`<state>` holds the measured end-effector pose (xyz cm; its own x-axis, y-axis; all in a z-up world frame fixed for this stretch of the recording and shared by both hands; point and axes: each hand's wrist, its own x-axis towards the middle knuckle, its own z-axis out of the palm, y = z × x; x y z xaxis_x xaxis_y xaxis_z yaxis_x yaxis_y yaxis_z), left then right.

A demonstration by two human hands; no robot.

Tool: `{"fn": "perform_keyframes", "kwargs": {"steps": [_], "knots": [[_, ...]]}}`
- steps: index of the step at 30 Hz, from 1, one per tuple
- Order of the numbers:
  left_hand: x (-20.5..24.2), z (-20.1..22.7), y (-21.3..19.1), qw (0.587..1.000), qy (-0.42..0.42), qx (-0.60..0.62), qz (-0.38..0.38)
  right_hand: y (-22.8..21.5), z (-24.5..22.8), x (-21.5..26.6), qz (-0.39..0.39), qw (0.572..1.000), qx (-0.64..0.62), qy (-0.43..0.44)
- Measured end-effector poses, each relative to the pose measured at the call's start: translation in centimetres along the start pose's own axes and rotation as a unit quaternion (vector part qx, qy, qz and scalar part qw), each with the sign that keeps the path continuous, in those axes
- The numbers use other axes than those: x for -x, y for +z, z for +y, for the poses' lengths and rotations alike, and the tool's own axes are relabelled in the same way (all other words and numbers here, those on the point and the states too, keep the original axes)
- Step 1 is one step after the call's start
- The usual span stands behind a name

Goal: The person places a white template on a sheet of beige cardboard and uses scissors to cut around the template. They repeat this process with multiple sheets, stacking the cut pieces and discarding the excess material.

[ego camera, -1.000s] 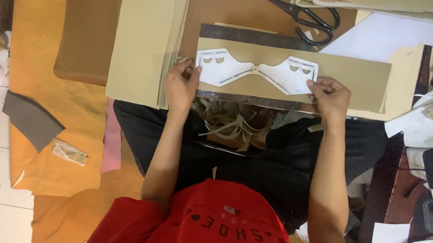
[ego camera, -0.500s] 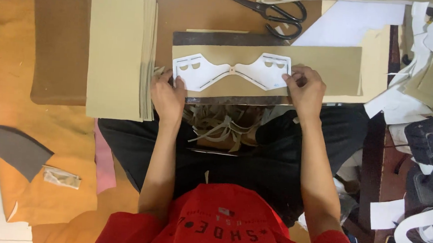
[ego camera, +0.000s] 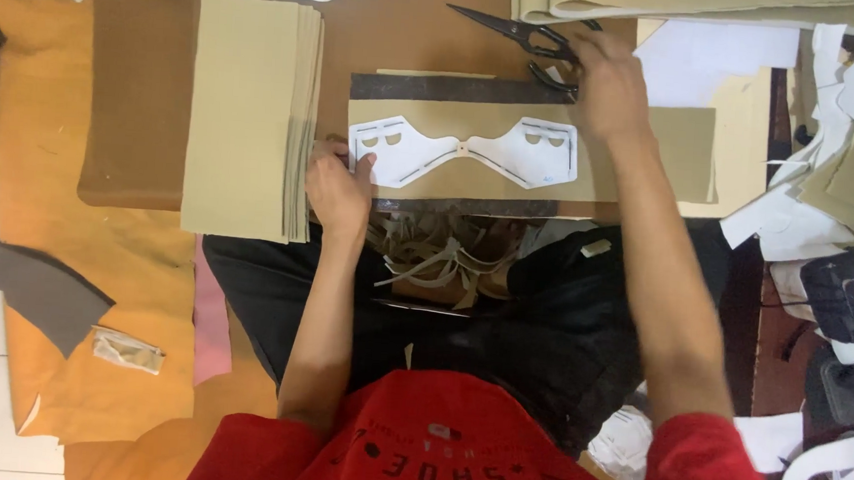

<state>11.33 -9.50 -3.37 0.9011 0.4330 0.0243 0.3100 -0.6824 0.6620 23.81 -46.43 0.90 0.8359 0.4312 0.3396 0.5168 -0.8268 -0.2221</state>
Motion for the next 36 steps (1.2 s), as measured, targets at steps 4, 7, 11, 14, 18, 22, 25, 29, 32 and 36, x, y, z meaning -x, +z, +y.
{"fn": "perform_keyframes", "kwargs": {"steps": [4, 7, 11, 14, 18, 22, 25, 29, 32, 36], "knots": [[-1.8, -1.9, 0.6, 0.994, -0.078, 0.043, -0.059, 4.8, 3.7, -2.5, -0.188, 0.979, 0.042, 0.06], [-2.4, -2.8, 0.8, 0.989, -0.1, 0.065, -0.092, 6.9, 5.7, -3.3, -0.097, 0.979, 0.176, -0.026], [-2.5, -2.1, -0.6, 0.981, -0.108, 0.115, -0.112, 2.4, 2.7, -4.3, -0.214, 0.968, 0.031, 0.127], [-2.5, -1.9, -0.9, 0.978, -0.102, 0.145, -0.114, -2.1, 0.2, -3.3, -0.212, 0.964, 0.017, 0.157], [-2.9, -2.7, -0.8, 0.97, -0.114, 0.175, -0.125, -8.7, -4.4, -0.3, -0.219, 0.946, -0.117, 0.209], [-3.2, -2.1, -2.6, 0.973, -0.114, 0.132, -0.149, -10.6, -7.3, 6.0, -0.21, 0.917, -0.209, 0.266], [-2.4, -1.1, -2.7, 0.992, -0.028, 0.083, -0.096, -9.7, -8.2, 11.6, -0.122, 0.923, -0.244, 0.272], [-0.7, 2.4, -3.2, 0.998, -0.015, -0.02, -0.059, -8.2, -11.4, 18.1, -0.073, 0.826, -0.358, 0.43], [-0.1, 4.7, -3.2, 0.992, 0.036, -0.12, -0.025, -7.3, -14.1, 22.4, -0.058, 0.749, -0.478, 0.455], [2.7, 6.0, 0.9, 0.971, 0.198, 0.13, -0.034, -7.2, -18.0, 24.3, -0.105, 0.657, -0.529, 0.527]]}}
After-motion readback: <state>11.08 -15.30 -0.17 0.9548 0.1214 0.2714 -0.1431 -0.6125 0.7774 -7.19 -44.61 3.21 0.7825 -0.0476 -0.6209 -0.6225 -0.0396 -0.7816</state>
